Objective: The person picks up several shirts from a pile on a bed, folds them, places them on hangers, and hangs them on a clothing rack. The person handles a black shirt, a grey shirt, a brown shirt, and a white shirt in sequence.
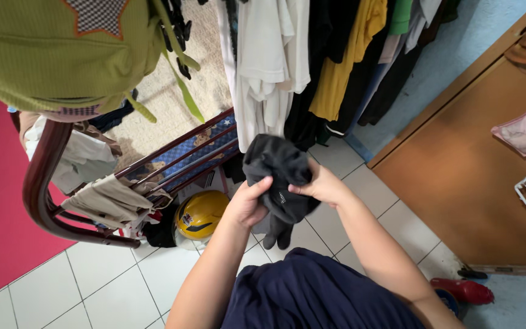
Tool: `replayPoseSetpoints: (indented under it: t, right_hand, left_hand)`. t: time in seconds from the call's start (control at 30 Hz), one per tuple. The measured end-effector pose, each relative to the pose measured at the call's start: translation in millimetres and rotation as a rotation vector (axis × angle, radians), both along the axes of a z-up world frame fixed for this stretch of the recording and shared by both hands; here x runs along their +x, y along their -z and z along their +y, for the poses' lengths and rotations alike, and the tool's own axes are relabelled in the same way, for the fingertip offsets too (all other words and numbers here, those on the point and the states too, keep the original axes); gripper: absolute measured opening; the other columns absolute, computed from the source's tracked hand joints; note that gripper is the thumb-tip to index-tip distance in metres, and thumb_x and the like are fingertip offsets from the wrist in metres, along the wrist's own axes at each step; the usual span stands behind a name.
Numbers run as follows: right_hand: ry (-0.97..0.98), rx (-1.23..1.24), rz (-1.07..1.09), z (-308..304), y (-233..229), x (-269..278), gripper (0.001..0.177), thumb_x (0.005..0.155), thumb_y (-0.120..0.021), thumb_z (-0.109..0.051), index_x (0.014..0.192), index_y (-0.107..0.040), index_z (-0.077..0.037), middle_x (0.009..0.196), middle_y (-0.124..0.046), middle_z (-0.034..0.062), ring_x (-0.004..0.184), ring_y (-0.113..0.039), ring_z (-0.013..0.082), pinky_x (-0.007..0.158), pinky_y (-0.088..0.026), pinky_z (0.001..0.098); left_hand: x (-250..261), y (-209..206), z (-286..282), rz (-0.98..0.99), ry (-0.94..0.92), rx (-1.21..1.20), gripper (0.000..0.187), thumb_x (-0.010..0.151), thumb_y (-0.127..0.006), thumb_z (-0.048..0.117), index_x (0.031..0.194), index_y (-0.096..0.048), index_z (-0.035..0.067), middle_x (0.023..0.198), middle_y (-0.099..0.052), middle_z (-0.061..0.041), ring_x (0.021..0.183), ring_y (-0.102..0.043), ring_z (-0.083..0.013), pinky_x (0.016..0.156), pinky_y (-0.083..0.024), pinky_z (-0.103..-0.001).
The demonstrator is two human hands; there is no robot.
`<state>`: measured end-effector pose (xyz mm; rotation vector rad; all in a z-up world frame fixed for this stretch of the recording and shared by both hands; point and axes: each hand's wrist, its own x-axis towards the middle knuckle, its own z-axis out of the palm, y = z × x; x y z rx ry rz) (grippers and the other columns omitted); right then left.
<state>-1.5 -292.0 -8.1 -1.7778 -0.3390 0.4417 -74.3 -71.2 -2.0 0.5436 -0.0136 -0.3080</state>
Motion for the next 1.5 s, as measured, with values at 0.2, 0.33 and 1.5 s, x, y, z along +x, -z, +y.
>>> replayPoseSetpoints:
  t: [0.2,0.33,1.5]
  right_hand:
    - [0.146,-0.178,-0.120,14,101,25,0.037,0.081,-0.073,-0.001,0.118,-0.071,0.000,0.105,-0.078,0.0108,0.098,-0.074,0.0243,0.088,-0.060,0.0385]
    - [0.112,-0.266,0.145,29,129,7,0.037,0.091,-0.070,-0.020,0.126,-0.069,-0.005,0.118,-0.076,0.0116,0.111,-0.071,0.0247,0.099,-0.055,0.0396]
    - [-0.713,-1.649,-0.854,-7,47,40,0.018,0.080,-0.070,-0.013,0.096,-0.080,-0.010,0.105,-0.075,0.0102,0.102,-0.070,0.0270,0.083,-0.055,0.0371]
  left_hand:
    - [-19,-27,16,0.112,-0.059,-0.380,0.061,0.097,-0.062,0.043,0.138,-0.055,-0.002,0.136,-0.064,-0.022,0.122,-0.064,-0.0371,0.109,-0.050,-0.052]
    - [-32,-29,2,0.047,-0.016,-0.547,0.066,0.108,-0.057,0.051,0.149,-0.052,-0.001,0.141,-0.061,-0.023,0.126,-0.061,-0.0382,0.111,-0.049,-0.052]
    - [-7,-52,62,-1.077,0.582,2.845,0.030,0.096,-0.057,0.023,0.113,-0.079,0.013,0.116,-0.073,-0.005,0.129,-0.056,-0.0297,0.119,-0.010,-0.075]
